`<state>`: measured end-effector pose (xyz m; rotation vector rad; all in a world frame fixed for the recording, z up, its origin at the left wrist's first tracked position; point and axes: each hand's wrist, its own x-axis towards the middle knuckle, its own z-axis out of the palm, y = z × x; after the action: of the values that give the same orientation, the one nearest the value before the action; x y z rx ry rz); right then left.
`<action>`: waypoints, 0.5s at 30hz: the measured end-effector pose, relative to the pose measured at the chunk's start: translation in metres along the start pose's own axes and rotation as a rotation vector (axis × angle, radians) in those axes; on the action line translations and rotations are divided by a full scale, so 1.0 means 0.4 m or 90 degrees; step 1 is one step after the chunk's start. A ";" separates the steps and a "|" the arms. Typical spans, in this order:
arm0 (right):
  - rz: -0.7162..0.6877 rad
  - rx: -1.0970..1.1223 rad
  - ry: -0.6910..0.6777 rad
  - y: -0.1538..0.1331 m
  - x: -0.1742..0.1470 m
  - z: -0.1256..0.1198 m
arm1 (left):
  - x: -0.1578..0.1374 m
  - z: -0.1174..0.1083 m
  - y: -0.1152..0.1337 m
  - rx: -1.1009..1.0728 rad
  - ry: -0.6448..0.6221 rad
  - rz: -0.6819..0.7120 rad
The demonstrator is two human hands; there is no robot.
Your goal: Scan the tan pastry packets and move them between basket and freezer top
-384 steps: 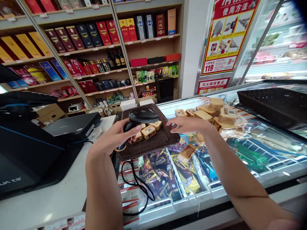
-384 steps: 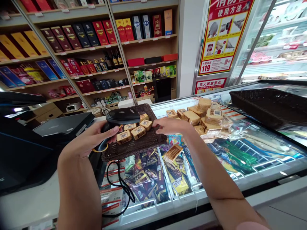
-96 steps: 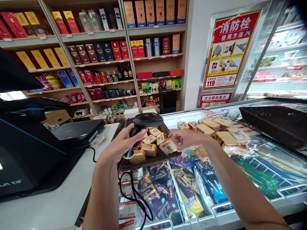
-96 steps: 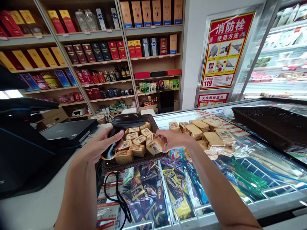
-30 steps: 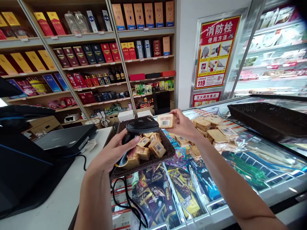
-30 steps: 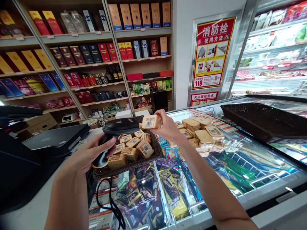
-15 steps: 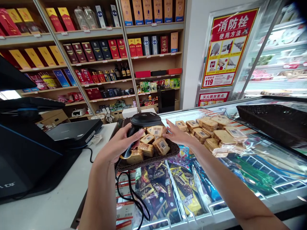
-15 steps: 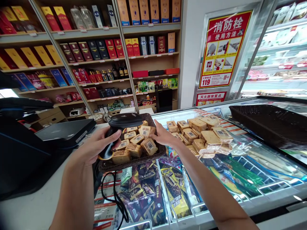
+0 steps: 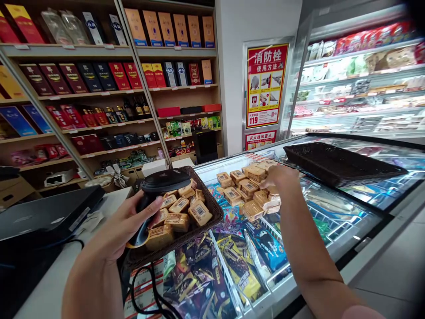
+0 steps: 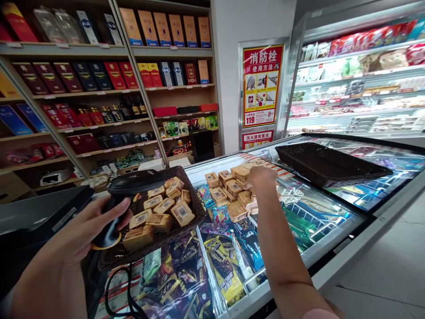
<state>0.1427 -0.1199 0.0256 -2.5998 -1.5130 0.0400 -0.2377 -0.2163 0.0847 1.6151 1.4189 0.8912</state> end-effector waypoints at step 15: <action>-0.035 0.002 -0.011 0.020 0.059 0.049 | 0.013 -0.012 -0.026 -0.015 -0.034 0.018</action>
<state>0.1596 -0.1015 0.0060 -2.5600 -1.5875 0.0599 -0.2459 -0.2101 0.0774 1.6333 1.3473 0.8708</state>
